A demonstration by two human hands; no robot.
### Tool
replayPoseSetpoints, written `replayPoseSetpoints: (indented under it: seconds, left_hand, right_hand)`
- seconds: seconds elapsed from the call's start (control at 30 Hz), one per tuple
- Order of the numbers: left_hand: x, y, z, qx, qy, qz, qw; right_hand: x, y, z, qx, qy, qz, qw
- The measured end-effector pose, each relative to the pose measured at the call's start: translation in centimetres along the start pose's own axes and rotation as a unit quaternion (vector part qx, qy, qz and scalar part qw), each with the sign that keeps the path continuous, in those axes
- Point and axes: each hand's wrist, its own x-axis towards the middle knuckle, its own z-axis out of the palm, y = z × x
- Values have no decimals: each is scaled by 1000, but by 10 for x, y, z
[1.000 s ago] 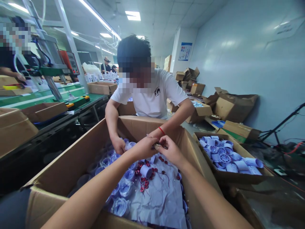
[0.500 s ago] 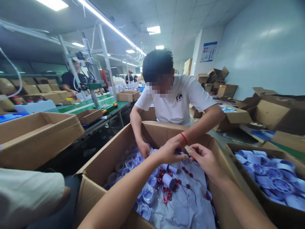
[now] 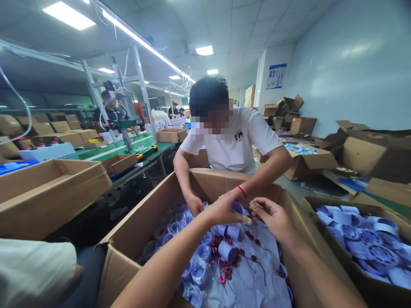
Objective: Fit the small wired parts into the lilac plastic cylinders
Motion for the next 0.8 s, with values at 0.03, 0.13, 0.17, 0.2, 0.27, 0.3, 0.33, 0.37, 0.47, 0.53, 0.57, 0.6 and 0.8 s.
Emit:
replayPoseSetpoints:
  seconds: [0.03,0.13,0.17,0.2,0.27,0.3,0.33,0.37,0.47,0.53,0.57,0.6,0.8]
  left_hand:
    - [0,-1,0,-4,-6,-2,1000]
    - [0,-2,0,-7,-10,-23,1000]
    - [0,-1,0,-8,-10,-29,999]
    - [0,1,-1,-10,-11,-32,999]
    - [-1,4,-2,-20,-23,-27,999]
    - [-2,6,-2,-29,-32,-20,999]
    - [-3,8,-2,-38,-39,-12,998]
    - [-3,9,-3,-49,-42,-3,998]
    - [-5,9,-3,-95,-64,29,993]
    - [-6,7,-2,-129,-94,38,986]
    - [-6,5,-2,-146,-106,37,983]
    - [-6,2,-1,-161,-110,37,980]
    - [-4,-8,-4,-148,-85,14,985]
  right_hand:
    - [0,0,-1,2,7,-2,1000]
    - [-2,-3,-2,-1,31,-20,999]
    - [-3,-5,-2,-5,41,-32,999]
    - [-4,-6,-2,-10,52,-49,997]
    - [-6,-9,-1,-21,69,-81,994]
    - [-7,-9,0,-28,74,-95,992]
    - [-7,-9,0,-38,75,-105,991]
    - [-7,-8,0,-50,74,-113,990]
    - [-6,-2,0,-79,66,-126,987]
    - [-5,2,-1,-91,57,-128,986]
    - [-4,4,-1,-96,52,-128,986]
    - [-4,6,-1,-101,46,-130,985]
    - [-10,5,1,-154,-3,-146,977]
